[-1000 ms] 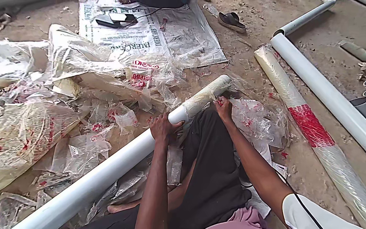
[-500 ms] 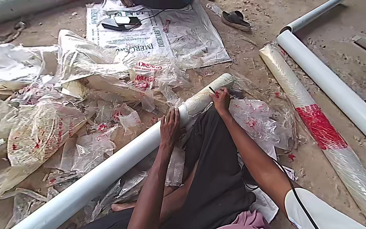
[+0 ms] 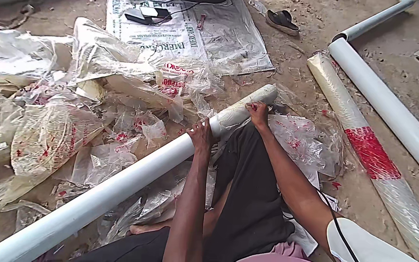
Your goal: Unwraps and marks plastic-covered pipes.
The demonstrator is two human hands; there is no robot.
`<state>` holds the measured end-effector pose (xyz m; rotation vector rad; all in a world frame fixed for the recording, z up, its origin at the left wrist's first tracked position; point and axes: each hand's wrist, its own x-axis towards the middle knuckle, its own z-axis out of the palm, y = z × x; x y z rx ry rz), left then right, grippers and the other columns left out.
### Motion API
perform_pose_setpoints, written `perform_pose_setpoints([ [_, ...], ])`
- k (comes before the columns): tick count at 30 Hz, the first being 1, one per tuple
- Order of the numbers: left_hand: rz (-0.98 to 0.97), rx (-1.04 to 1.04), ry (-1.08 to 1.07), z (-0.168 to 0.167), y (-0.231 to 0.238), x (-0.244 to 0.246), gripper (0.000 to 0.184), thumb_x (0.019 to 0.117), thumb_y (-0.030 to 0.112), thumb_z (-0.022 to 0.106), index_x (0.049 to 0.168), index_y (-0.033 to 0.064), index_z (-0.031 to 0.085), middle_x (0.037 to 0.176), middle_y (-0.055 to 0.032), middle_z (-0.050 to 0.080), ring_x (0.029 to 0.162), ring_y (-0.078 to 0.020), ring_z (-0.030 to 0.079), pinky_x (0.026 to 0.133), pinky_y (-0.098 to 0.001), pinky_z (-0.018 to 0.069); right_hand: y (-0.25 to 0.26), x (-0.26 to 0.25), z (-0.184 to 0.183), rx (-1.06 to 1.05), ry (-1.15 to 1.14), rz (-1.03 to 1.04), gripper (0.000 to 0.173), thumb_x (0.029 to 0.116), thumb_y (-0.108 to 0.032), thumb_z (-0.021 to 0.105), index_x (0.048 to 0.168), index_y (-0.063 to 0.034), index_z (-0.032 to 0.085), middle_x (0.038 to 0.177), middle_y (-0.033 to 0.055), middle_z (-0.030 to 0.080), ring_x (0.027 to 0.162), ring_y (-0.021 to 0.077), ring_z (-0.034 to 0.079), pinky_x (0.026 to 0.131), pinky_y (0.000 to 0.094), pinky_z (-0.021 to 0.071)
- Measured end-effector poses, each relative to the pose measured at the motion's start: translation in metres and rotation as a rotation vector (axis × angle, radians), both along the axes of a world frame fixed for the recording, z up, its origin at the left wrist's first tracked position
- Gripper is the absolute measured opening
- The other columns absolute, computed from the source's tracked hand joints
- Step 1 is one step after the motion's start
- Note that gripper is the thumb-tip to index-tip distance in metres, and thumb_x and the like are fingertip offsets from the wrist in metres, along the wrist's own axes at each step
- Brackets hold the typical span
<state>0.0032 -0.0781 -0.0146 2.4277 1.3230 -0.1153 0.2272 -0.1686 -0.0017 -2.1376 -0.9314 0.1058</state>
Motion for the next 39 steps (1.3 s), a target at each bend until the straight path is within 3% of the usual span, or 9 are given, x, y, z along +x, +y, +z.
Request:
perform_pose_setpoints([
  [11,-0.001,-0.079,-0.027,0.010,0.011,-0.001,0.096,0.0582,0.060,0.091,0.139,0.0180,0.061,0.125,-0.0220,0.068,0.119,-0.0447,0.062,0.096,-0.0711,0.0433,-0.034,-0.005,0.007,0.102,0.021,0.223,0.012,0.0957,-0.007,0.071,0.103,0.0003,0.077,0.099,0.0158,0.074,0.086,0.0220,0.069,0.083,0.0433,0.0550],
  [15,-0.011,-0.062,-0.039,0.007,0.012,-0.003,0.096,0.0586,0.065,0.090,0.138,0.0176,0.062,0.124,-0.0210,0.069,0.118,-0.0432,0.063,0.096,-0.0700,0.0441,-0.038,-0.008,0.016,0.002,0.041,0.204,0.039,0.0939,-0.002,0.070,0.133,-0.0051,0.067,0.109,0.0216,0.071,0.090,0.0352,0.067,0.082,0.0546,0.0539],
  [18,-0.029,-0.069,-0.018,0.006,0.017,-0.004,0.102,0.0596,0.069,0.087,0.144,0.0202,0.058,0.131,-0.0200,0.066,0.120,-0.0432,0.062,0.098,-0.0700,0.0434,-0.051,-0.002,0.019,-0.040,-0.104,0.207,0.062,0.0901,-0.001,0.075,0.148,-0.0135,0.056,0.142,0.0156,0.060,0.110,0.0396,0.066,0.088,0.0595,0.0558],
  [22,-0.057,-0.053,-0.078,0.002,0.023,-0.007,0.104,0.0607,0.070,0.087,0.149,0.0251,0.054,0.135,-0.0181,0.066,0.122,-0.0418,0.062,0.097,-0.0679,0.0449,-0.041,0.024,0.023,-0.202,-0.103,0.035,0.085,0.0857,-0.014,0.083,0.156,0.0009,0.039,0.153,0.0260,0.047,0.137,0.0466,0.049,0.111,0.0649,0.0403],
  [25,-0.127,0.080,-0.238,-0.009,0.024,-0.012,0.103,0.0628,0.065,0.089,0.151,0.0254,0.052,0.145,-0.0125,0.060,0.133,-0.0376,0.056,0.102,-0.0634,0.0447,-0.030,0.036,0.020,-0.420,-0.100,-0.061,0.065,0.0917,-0.030,0.078,0.147,-0.0041,0.056,0.138,0.0255,0.062,0.129,0.0464,0.057,0.104,0.0668,0.0443],
  [29,-0.350,0.413,-0.398,-0.025,0.018,-0.020,0.073,0.0800,0.055,0.081,0.141,0.0171,0.064,0.141,-0.0096,0.065,0.130,-0.0315,0.061,0.108,-0.0582,0.0424,-0.026,0.015,0.020,-0.440,-0.261,-0.123,0.024,0.0974,-0.014,0.068,0.117,-0.0022,0.072,0.108,0.0302,0.070,0.103,0.0519,0.066,0.079,0.0686,0.0510],
  [32,-0.377,0.441,-0.290,-0.030,0.006,-0.020,0.071,0.0942,0.050,0.065,0.151,0.0096,0.052,0.154,-0.0146,0.054,0.139,-0.0325,0.055,0.113,-0.0572,0.0397,-0.015,0.026,0.023,-0.545,-0.260,-0.161,0.020,0.0981,-0.010,0.060,0.110,0.0013,0.072,0.107,0.0298,0.070,0.104,0.0499,0.068,0.081,0.0652,0.0519],
  [36,-0.239,0.227,-0.107,-0.016,0.005,-0.009,0.116,0.0716,0.069,0.081,0.163,0.0167,0.033,0.162,-0.0185,0.041,0.146,-0.0410,0.043,0.114,-0.0688,0.0309,-0.007,0.042,0.035,-0.533,-0.202,-0.139,0.023,0.1001,-0.012,0.058,0.113,0.0020,0.071,0.110,0.0293,0.070,0.106,0.0489,0.067,0.085,0.0652,0.0516],
  [39,-0.106,0.148,-0.060,-0.009,0.015,0.001,0.126,0.0600,0.063,0.092,0.163,0.0188,0.033,0.151,-0.0222,0.052,0.136,-0.0442,0.052,0.109,-0.0710,0.0346,0.007,0.038,0.040,-0.538,-0.228,-0.111,0.021,0.1001,-0.009,0.056,0.112,0.0018,0.069,0.106,0.0296,0.070,0.102,0.0489,0.069,0.081,0.0646,0.0527],
])
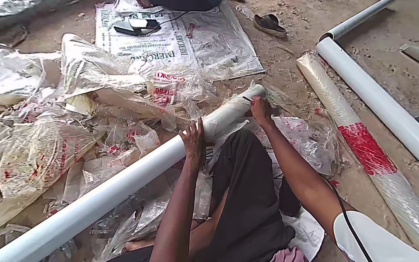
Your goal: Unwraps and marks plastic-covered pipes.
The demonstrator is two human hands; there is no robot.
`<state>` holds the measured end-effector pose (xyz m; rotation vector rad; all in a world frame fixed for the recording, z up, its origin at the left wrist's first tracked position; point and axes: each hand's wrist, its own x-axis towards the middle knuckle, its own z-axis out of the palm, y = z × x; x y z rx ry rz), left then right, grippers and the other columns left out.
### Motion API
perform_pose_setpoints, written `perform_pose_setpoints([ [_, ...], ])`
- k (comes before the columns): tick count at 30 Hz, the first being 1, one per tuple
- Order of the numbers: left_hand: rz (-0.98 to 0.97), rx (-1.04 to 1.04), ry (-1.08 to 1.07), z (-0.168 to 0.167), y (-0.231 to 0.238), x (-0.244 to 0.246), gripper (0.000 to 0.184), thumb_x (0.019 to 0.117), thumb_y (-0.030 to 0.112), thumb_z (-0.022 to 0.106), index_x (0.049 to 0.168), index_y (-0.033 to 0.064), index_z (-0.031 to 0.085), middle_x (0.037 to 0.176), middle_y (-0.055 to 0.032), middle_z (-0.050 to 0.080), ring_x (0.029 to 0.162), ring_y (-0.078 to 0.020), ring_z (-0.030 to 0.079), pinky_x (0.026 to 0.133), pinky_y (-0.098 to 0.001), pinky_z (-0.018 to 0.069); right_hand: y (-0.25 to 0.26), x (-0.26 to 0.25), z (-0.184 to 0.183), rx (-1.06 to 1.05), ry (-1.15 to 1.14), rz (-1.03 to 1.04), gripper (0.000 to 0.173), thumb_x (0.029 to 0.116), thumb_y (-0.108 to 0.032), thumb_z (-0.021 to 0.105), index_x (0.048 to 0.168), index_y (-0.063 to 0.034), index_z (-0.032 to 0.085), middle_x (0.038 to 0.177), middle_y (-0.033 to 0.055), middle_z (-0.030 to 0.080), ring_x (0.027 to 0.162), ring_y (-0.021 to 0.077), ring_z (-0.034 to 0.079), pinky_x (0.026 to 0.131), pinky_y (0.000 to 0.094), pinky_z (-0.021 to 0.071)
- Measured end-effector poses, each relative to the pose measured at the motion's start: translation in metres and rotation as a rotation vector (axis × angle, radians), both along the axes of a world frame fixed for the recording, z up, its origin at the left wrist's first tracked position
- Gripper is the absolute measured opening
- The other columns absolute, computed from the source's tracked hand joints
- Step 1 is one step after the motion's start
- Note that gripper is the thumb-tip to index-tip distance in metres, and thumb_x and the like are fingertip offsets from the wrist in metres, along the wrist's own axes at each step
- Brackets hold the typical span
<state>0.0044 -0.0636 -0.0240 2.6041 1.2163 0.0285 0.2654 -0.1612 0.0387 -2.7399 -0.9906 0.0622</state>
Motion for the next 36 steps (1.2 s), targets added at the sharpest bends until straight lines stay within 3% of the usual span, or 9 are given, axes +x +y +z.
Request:
perform_pose_setpoints([
  [3,0.060,-0.081,0.021,0.007,0.017,0.005,0.109,0.0661,0.058,0.089,0.158,0.0219,0.042,0.140,-0.0214,0.061,0.127,-0.0426,0.059,0.103,-0.0681,0.0405,0.003,-0.019,-0.004,-0.027,-0.021,0.056,0.024,0.0999,-0.006,0.056,0.116,0.0029,0.070,0.108,0.0315,0.069,0.104,0.0509,0.067,0.087,0.0654,0.0511],
  [8,0.059,-0.123,0.047,0.012,0.028,0.007,0.103,0.0628,0.064,0.088,0.150,0.0217,0.051,0.130,-0.0229,0.066,0.121,-0.0441,0.062,0.097,-0.0688,0.0446,-0.025,-0.080,-0.010,0.100,-0.021,0.084,0.012,0.0972,-0.006,0.064,0.106,0.0008,0.068,0.093,0.0298,0.066,0.083,0.0484,0.068,0.066,0.0614,0.0539],
  [12,0.067,-0.102,0.033,0.010,0.025,0.005,0.102,0.0612,0.062,0.089,0.148,0.0211,0.053,0.128,-0.0240,0.066,0.119,-0.0452,0.062,0.096,-0.0699,0.0445,-0.015,-0.102,0.004,0.116,0.029,-0.041,0.014,0.0967,-0.008,0.063,0.107,0.0000,0.068,0.098,0.0279,0.067,0.090,0.0463,0.068,0.069,0.0604,0.0548],
  [21,0.078,-0.111,0.050,0.011,0.025,0.008,0.102,0.0615,0.063,0.089,0.148,0.0221,0.053,0.128,-0.0234,0.066,0.120,-0.0443,0.062,0.098,-0.0708,0.0432,-0.015,-0.114,0.019,0.083,0.068,-0.056,0.011,0.0939,-0.006,0.067,0.102,0.0006,0.068,0.101,0.0289,0.066,0.092,0.0471,0.067,0.069,0.0608,0.0547],
  [25,0.080,-0.104,0.042,0.012,0.027,0.007,0.101,0.0611,0.063,0.089,0.146,0.0215,0.055,0.126,-0.0230,0.067,0.118,-0.0446,0.062,0.096,-0.0704,0.0441,-0.022,-0.107,0.010,0.161,0.106,0.004,0.012,0.0975,-0.008,0.064,0.106,-0.0016,0.071,0.099,0.0281,0.067,0.090,0.0473,0.067,0.069,0.0621,0.0537],
  [28,0.069,-0.076,0.027,0.008,0.025,0.006,0.101,0.0617,0.064,0.088,0.147,0.0212,0.055,0.129,-0.0220,0.067,0.120,-0.0439,0.062,0.097,-0.0696,0.0441,-0.035,-0.086,0.000,0.213,0.160,0.095,0.012,0.1005,-0.014,0.064,0.101,-0.0031,0.070,0.091,0.0258,0.067,0.083,0.0462,0.066,0.065,0.0638,0.0512],
  [30,0.070,-0.068,0.021,0.008,0.026,0.005,0.103,0.0627,0.065,0.087,0.149,0.0215,0.053,0.130,-0.0221,0.066,0.121,-0.0439,0.062,0.098,-0.0685,0.0438,-0.040,-0.068,-0.002,0.275,0.228,0.154,0.020,0.0986,-0.020,0.071,0.111,-0.0044,0.071,0.096,0.0218,0.071,0.085,0.0417,0.068,0.072,0.0630,0.0524],
  [33,0.042,-0.100,0.012,0.007,0.029,0.003,0.107,0.0631,0.068,0.087,0.152,0.0225,0.050,0.135,-0.0216,0.064,0.123,-0.0440,0.060,0.099,-0.0685,0.0440,-0.052,-0.045,-0.007,0.416,0.349,0.095,0.055,0.0894,-0.017,0.082,0.137,-0.0030,0.059,0.119,0.0212,0.071,0.104,0.0381,0.070,0.091,0.0569,0.0554],
  [36,0.000,-0.109,-0.006,0.006,0.036,0.001,0.112,0.0609,0.073,0.085,0.155,0.0267,0.047,0.137,-0.0201,0.064,0.123,-0.0424,0.061,0.098,-0.0666,0.0454,-0.049,-0.020,-0.018,0.414,0.367,-0.051,0.066,0.0857,-0.022,0.086,0.139,0.0037,0.057,0.133,0.0276,0.063,0.124,0.0437,0.060,0.105,0.0623,0.0455],
])
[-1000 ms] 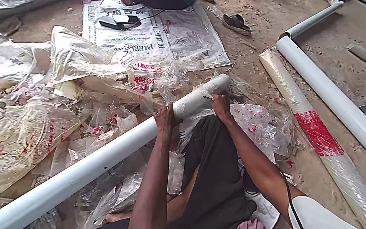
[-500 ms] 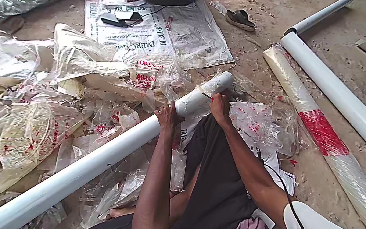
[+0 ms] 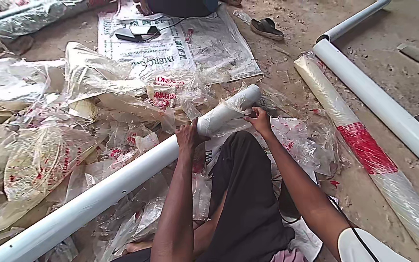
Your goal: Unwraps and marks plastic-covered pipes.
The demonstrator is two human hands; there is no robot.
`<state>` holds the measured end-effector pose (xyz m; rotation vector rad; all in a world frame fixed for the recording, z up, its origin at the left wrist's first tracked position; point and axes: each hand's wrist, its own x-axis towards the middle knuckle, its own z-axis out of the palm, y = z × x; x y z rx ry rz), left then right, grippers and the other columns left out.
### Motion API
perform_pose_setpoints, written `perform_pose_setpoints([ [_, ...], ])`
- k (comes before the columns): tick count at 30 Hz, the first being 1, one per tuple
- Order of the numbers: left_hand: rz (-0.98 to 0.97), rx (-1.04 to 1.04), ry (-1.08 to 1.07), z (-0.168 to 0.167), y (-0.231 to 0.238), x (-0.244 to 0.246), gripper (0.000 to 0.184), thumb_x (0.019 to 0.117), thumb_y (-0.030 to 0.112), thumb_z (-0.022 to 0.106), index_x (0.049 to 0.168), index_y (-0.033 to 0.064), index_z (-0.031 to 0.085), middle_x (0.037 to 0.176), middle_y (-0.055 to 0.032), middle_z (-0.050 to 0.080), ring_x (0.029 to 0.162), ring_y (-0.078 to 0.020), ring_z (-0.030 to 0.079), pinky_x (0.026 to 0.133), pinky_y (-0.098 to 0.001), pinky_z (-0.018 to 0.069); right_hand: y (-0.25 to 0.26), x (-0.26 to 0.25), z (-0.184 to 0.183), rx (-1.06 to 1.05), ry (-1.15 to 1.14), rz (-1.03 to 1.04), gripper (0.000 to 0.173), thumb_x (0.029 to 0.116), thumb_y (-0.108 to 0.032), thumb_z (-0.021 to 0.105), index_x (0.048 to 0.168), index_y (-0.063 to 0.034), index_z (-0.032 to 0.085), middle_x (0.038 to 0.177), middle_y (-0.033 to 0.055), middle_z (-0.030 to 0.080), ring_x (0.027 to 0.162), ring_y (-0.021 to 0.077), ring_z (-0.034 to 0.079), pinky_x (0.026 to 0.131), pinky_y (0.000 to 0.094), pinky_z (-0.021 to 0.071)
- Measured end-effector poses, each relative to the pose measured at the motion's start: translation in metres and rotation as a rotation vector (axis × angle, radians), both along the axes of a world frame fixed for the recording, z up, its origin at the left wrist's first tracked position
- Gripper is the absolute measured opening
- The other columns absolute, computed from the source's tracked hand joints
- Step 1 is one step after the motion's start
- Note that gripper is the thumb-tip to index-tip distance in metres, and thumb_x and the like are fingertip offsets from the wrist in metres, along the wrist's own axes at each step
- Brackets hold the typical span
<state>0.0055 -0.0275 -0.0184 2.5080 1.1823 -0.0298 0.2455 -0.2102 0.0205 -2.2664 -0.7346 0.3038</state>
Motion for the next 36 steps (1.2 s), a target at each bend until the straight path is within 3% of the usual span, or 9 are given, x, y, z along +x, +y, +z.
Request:
perform_pose_setpoints([
  [2,-0.019,-0.001,-0.036,-0.003,0.003,-0.002,0.114,0.0593,0.074,0.086,0.155,0.0260,0.047,0.138,-0.0188,0.063,0.123,-0.0415,0.062,0.098,-0.0660,0.0461,0.002,0.008,-0.008,-0.021,-0.004,0.017,0.060,0.0898,-0.025,0.082,0.137,0.0030,0.059,0.132,0.0269,0.064,0.123,0.0427,0.061,0.105,0.0619,0.0452],
  [6,-0.028,0.053,-0.083,-0.008,-0.002,-0.004,0.113,0.0606,0.072,0.087,0.154,0.0221,0.048,0.140,-0.0165,0.063,0.123,-0.0398,0.062,0.099,-0.0645,0.0471,0.013,-0.023,0.002,0.121,-0.139,0.055,0.034,0.0956,-0.019,0.074,0.123,0.0001,0.066,0.115,0.0231,0.069,0.101,0.0390,0.067,0.087,0.0598,0.0518],
  [11,-0.027,0.143,-0.132,-0.012,-0.020,-0.006,0.110,0.0635,0.064,0.091,0.154,0.0188,0.048,0.144,-0.0172,0.059,0.128,-0.0392,0.059,0.104,-0.0638,0.0437,0.031,-0.090,0.008,0.239,-0.249,0.309,0.032,0.0962,-0.025,0.075,0.117,-0.0026,0.065,0.113,0.0195,0.066,0.096,0.0346,0.066,0.080,0.0520,0.0552],
  [17,-0.060,0.280,-0.170,-0.024,-0.031,-0.010,0.130,0.0500,0.068,0.092,0.157,0.0111,0.044,0.146,-0.0148,0.059,0.132,-0.0338,0.058,0.107,-0.0606,0.0427,0.070,-0.131,0.004,-0.147,-0.206,0.365,0.053,0.0881,-0.045,0.081,0.118,-0.0037,0.063,0.106,0.0221,0.062,0.084,0.0406,0.065,0.061,0.0573,0.0512],
  [22,-0.095,0.272,-0.170,-0.017,-0.037,-0.017,0.147,0.0459,0.066,0.095,0.161,0.0007,0.029,0.146,-0.0182,0.058,0.135,-0.0331,0.056,0.110,-0.0575,0.0420,0.082,-0.131,0.008,-0.306,-0.198,0.418,0.042,0.1012,-0.041,0.065,0.103,0.0011,0.065,0.090,0.0242,0.065,0.085,0.0435,0.066,0.065,0.0602,0.0500],
  [26,-0.182,0.130,-0.126,-0.005,-0.030,-0.028,0.136,0.0551,0.062,0.094,0.161,0.0037,0.032,0.156,-0.0187,0.048,0.143,-0.0332,0.049,0.116,-0.0548,0.0374,0.080,-0.137,0.008,-0.349,-0.189,0.455,0.033,0.1079,-0.031,0.054,0.105,-0.0001,0.065,0.090,0.0256,0.067,0.088,0.0465,0.068,0.066,0.0620,0.0506],
  [29,-0.208,0.037,-0.129,0.005,-0.018,-0.041,0.124,0.0627,0.060,0.093,0.160,0.0075,0.037,0.149,-0.0197,0.056,0.133,-0.0363,0.058,0.108,-0.0578,0.0464,0.069,-0.136,0.007,-0.286,-0.160,0.496,0.029,0.1070,-0.026,0.055,0.098,0.0005,0.063,0.084,0.0251,0.064,0.080,0.0455,0.066,0.062,0.0607,0.0498],
  [34,-0.218,-0.013,-0.037,0.001,-0.007,-0.036,0.124,0.0599,0.075,0.086,0.160,0.0190,0.039,0.149,-0.0124,0.058,0.129,-0.0351,0.060,0.100,-0.0597,0.0501,0.057,-0.126,0.002,-0.190,-0.083,0.548,0.027,0.1069,-0.022,0.054,0.094,0.0006,0.060,0.074,0.0207,0.059,0.066,0.0381,0.062,0.058,0.0548,0.0483],
  [36,-0.203,-0.022,-0.064,-0.004,-0.005,-0.036,0.107,0.0752,0.078,0.073,0.158,0.0177,0.043,0.144,-0.0138,0.061,0.126,-0.0356,0.062,0.099,-0.0595,0.0506,0.054,-0.126,0.001,-0.161,-0.060,0.574,0.026,0.1072,-0.020,0.054,0.093,0.0008,0.060,0.074,0.0195,0.057,0.063,0.0351,0.060,0.057,0.0519,0.0477],
])
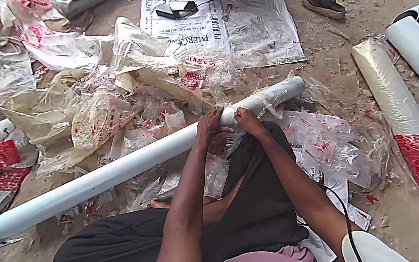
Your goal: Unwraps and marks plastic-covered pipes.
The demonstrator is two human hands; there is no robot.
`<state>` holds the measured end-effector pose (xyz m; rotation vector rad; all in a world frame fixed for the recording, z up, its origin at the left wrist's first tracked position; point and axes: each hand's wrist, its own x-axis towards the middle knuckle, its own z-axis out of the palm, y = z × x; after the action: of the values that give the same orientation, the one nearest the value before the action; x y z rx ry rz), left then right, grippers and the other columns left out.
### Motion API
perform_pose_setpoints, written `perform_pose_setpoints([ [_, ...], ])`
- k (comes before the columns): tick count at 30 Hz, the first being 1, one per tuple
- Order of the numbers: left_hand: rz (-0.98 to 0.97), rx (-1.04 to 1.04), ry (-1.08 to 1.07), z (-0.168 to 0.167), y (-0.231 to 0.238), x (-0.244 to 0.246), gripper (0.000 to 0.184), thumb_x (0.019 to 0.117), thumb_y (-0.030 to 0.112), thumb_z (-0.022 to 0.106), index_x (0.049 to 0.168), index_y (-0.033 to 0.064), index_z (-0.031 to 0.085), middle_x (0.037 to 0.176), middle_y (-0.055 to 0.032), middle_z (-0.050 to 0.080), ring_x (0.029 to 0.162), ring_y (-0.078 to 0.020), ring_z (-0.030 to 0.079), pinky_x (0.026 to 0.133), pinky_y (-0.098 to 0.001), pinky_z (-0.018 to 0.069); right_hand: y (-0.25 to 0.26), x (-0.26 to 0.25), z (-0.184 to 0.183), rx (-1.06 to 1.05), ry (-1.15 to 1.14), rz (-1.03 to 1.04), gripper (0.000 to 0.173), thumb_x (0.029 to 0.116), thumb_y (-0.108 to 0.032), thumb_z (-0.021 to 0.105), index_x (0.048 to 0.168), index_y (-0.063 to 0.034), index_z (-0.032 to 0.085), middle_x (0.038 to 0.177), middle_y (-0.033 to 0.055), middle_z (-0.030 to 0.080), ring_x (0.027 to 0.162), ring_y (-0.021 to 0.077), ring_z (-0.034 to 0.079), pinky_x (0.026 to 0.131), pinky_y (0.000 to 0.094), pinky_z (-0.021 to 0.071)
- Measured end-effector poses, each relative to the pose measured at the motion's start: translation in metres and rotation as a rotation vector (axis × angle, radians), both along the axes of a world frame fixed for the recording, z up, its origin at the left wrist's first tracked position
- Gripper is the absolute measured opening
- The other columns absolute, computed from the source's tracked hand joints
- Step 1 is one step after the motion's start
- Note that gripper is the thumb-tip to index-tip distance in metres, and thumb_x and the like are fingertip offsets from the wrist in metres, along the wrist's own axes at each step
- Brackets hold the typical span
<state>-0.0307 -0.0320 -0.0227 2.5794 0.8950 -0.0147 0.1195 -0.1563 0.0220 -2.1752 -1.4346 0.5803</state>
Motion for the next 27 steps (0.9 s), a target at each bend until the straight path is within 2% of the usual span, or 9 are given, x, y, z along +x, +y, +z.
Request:
perform_pose_setpoints([
  [2,0.080,-0.016,-0.026,0.003,0.000,0.004,0.078,0.0964,0.072,0.049,0.152,0.0185,0.052,0.137,-0.0148,0.066,0.122,-0.0358,0.066,0.098,-0.0596,0.0504,-0.002,0.003,-0.005,0.038,0.037,0.025,0.027,0.1073,-0.019,0.054,0.090,0.0010,0.059,0.071,0.0169,0.055,0.060,0.0302,0.056,0.056,0.0476,0.0460],
  [5,0.193,-0.077,0.015,0.015,0.005,0.008,0.059,0.1090,0.056,0.028,0.143,0.0226,0.062,0.131,-0.0148,0.070,0.119,-0.0384,0.067,0.096,-0.0643,0.0502,-0.015,0.001,-0.015,0.046,0.063,0.029,0.027,0.1067,-0.015,0.053,0.087,0.0025,0.057,0.066,0.0133,0.051,0.059,0.0265,0.054,0.057,0.0446,0.0446],
  [11,0.245,-0.084,0.082,0.019,0.008,0.013,0.059,0.1087,0.056,0.028,0.133,0.0200,0.068,0.121,-0.0170,0.073,0.114,-0.0395,0.069,0.089,-0.0650,0.0517,-0.025,-0.005,-0.014,0.163,0.161,-0.192,0.014,0.0959,-0.008,0.066,0.090,0.0025,0.060,0.072,0.0123,0.054,0.062,0.0243,0.052,0.057,0.0432,0.0430],
  [14,0.250,0.020,-0.006,0.012,0.005,0.011,0.056,0.1088,0.051,0.031,0.127,0.0172,0.071,0.117,-0.0149,0.075,0.111,-0.0363,0.071,0.089,-0.0609,0.0530,-0.017,-0.003,-0.019,0.123,0.386,-0.349,0.033,0.0978,-0.011,0.068,0.124,-0.0014,0.051,0.101,0.0153,0.071,0.076,0.0249,0.067,0.066,0.0442,0.0543],
  [16,0.276,0.195,-0.181,-0.005,0.004,0.009,0.044,0.1069,0.041,0.042,0.113,0.0143,0.077,0.111,-0.0114,0.077,0.103,-0.0326,0.073,0.086,-0.0549,0.0542,-0.012,-0.002,-0.025,0.133,0.497,-0.428,0.031,0.1009,-0.014,0.058,0.130,-0.0030,0.054,0.087,0.0102,0.062,0.059,0.0162,0.051,0.054,0.0362,0.0455],
  [18,0.314,0.341,-0.320,-0.013,0.004,0.009,0.031,0.1031,0.030,0.052,0.110,0.0145,0.078,0.108,-0.0096,0.077,0.098,-0.0314,0.073,0.081,-0.0511,0.0543,-0.007,-0.006,-0.025,0.129,0.507,-0.448,0.027,0.1064,-0.025,0.050,0.118,-0.0039,0.063,0.074,0.0063,0.052,0.052,0.0143,0.043,0.051,0.0350,0.0404],
  [21,0.453,0.387,-0.310,-0.013,-0.008,0.019,0.030,0.1047,0.029,0.054,0.106,0.0121,0.078,0.100,-0.0101,0.078,0.092,-0.0307,0.074,0.080,-0.0510,0.0534,0.001,-0.013,-0.024,0.081,0.390,-0.435,0.056,0.1019,-0.058,0.053,0.082,-0.0059,0.057,0.063,0.0063,0.044,0.051,0.0190,0.041,0.050,0.0401,0.0372],
  [23,0.528,0.339,-0.311,-0.012,-0.021,0.021,0.038,0.1078,0.039,0.051,0.112,0.0120,0.077,0.107,-0.0098,0.078,0.102,-0.0293,0.074,0.093,-0.0522,0.0520,0.009,-0.020,-0.019,0.036,0.312,-0.439,0.066,0.0962,-0.066,0.058,0.081,-0.0020,0.057,0.068,0.0128,0.049,0.059,0.0268,0.049,0.055,0.0478,0.0405],
  [27,0.331,0.350,-0.255,-0.025,-0.030,0.007,0.053,0.1090,0.047,0.039,0.140,0.0106,0.062,0.139,-0.0118,0.066,0.130,-0.0313,0.061,0.110,-0.0544,0.0416,0.012,-0.022,-0.022,0.001,0.197,-0.436,0.069,0.0912,-0.069,0.063,0.085,-0.0006,0.061,0.072,0.0161,0.055,0.066,0.0321,0.055,0.057,0.0517,0.0432],
])
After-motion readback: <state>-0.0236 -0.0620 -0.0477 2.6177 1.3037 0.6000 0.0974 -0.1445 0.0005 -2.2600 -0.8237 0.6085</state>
